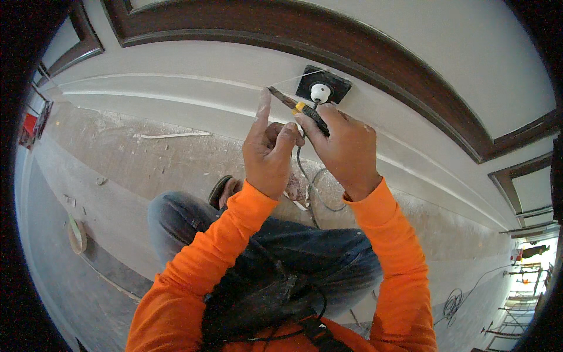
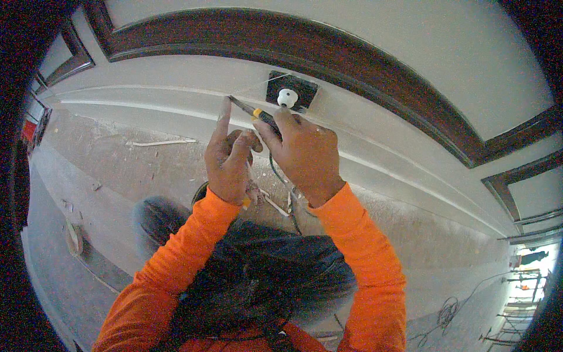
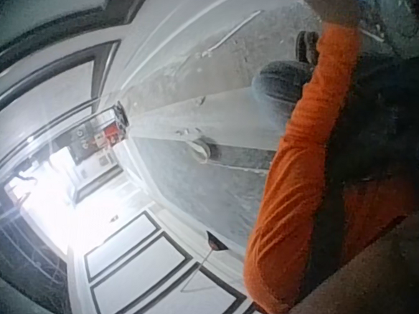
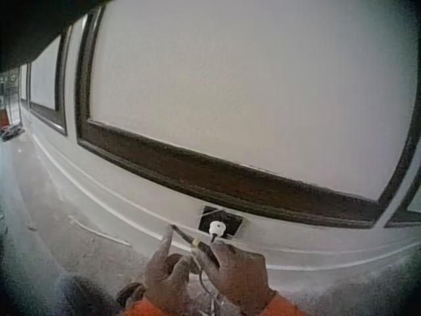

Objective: The person installs an electrical outlet into a wall panel by using a utility knife to strip insulation from wires and then manipulating the wires and socket housing by hand.

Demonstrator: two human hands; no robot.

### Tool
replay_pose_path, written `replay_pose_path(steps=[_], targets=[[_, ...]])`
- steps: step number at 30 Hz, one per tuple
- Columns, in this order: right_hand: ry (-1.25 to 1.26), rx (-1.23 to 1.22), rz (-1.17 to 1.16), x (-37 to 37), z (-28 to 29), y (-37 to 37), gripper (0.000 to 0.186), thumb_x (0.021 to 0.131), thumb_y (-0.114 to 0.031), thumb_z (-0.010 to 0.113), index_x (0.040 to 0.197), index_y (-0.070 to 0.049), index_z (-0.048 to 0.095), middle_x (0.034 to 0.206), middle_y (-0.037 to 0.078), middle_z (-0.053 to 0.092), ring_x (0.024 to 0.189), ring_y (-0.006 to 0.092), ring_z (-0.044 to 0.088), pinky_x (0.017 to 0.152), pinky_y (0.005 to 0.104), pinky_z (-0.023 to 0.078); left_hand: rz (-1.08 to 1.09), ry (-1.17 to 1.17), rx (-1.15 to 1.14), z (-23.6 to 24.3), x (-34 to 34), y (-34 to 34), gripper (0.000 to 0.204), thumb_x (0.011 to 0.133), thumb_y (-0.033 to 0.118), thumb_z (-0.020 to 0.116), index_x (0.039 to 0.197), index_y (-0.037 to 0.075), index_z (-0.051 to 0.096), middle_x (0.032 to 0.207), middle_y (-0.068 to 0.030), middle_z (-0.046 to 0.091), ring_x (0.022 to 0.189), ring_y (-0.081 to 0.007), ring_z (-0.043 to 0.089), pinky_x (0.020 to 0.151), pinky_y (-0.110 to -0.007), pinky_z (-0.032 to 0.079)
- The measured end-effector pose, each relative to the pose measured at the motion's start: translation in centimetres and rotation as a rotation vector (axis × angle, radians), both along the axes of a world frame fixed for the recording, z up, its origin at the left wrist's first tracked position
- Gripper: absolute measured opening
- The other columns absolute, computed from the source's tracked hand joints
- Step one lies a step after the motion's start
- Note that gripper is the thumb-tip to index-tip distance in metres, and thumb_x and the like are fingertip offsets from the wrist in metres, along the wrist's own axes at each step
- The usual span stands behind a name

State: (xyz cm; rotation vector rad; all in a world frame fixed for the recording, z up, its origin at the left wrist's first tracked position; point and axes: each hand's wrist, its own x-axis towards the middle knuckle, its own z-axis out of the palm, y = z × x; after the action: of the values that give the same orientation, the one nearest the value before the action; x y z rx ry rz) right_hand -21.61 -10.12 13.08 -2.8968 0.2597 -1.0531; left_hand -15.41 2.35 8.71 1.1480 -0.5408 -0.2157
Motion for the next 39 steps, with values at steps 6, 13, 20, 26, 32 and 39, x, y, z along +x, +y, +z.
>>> replay_pose_path(steps=[6, 13, 20, 26, 32, 39], targets=[[0.033, 0.101, 0.045, 0.9, 0.6, 2.3, 0.032, 0.093, -0.041, 0.062, 0.083, -0.011, 0.058, 0.064, 0.009, 0.065, 0.053, 0.0288, 0.065, 0.045, 0.0411, 0.048, 0.048, -0.027, 0.059, 0.3, 0.7, 2.2, 0.066, 0.096, 0.003, 0.054, 0.155, 0.001, 0.024, 0.080, -0.0064, 0.066, 0.074, -0.0087, 0.061, 0.067, -0.021, 0.049], [0.077, 0.251, 0.178, 1.0, 0.4, 5.2, 0.036, 0.090, -0.042, 0.066, 0.083, -0.007, 0.064, 0.063, 0.014, 0.062, 0.056, 0.0332, 0.063, 0.050, 0.0419, 0.048, 0.261, 0.028, -0.027, -0.5, 2.4, 6.9, 0.047, 0.096, 0.009, 0.060, 0.140, 0.000, 0.046, 0.080, -0.0026, 0.064, 0.069, -0.0042, 0.053, 0.059, -0.018, 0.042], [0.315, 0.485, 0.208, -2.0, -1.5, 4.4, 0.040, 0.089, -0.045, 0.066, 0.085, -0.006, 0.067, 0.065, 0.017, 0.063, 0.058, 0.0375, 0.062, 0.056, 0.0457, 0.048, 0.220, -0.183, 0.433, -1.5, 5.2, 10.2, 0.019, 0.094, 0.019, 0.067, 0.100, 0.002, 0.072, 0.081, -0.0010, 0.066, 0.068, -0.0056, 0.052, 0.059, -0.021, 0.042], [0.259, 0.441, -0.025, -5.4, -0.7, -1.4, 0.038, 0.089, -0.043, 0.069, 0.086, -0.005, 0.068, 0.065, 0.016, 0.062, 0.055, 0.0339, 0.059, 0.054, 0.0414, 0.047, 0.598, -0.499, 0.600, -0.5, 10.4, 11.5, 0.026, 0.090, 0.016, 0.068, 0.115, 0.006, 0.068, 0.114, -0.0077, 0.068, 0.076, -0.0116, 0.059, 0.066, -0.024, 0.048], [0.090, -0.076, -0.244, -5.1, 2.2, -7.2, 0.036, 0.090, -0.044, 0.067, 0.091, -0.009, 0.067, 0.066, 0.014, 0.065, 0.058, 0.0329, 0.064, 0.054, 0.0424, 0.050, 0.007, -0.427, 0.651, 1.0, 6.6, 2.9, 0.031, 0.088, 0.017, 0.069, 0.118, 0.010, 0.064, 0.120, -0.0092, 0.067, 0.083, -0.0143, 0.065, 0.066, -0.027, 0.051], [0.068, -0.255, -0.173, -2.8, 4.0, -8.7, 0.034, 0.090, -0.045, 0.065, 0.091, -0.010, 0.066, 0.067, 0.013, 0.067, 0.060, 0.0322, 0.068, 0.052, 0.0430, 0.053, 0.120, -0.722, 0.394, -0.9, 3.2, -5.8, 0.033, 0.086, 0.022, 0.070, 0.112, 0.004, 0.061, 0.131, -0.0210, 0.060, 0.073, -0.0301, 0.064, 0.073, -0.038, 0.052]])
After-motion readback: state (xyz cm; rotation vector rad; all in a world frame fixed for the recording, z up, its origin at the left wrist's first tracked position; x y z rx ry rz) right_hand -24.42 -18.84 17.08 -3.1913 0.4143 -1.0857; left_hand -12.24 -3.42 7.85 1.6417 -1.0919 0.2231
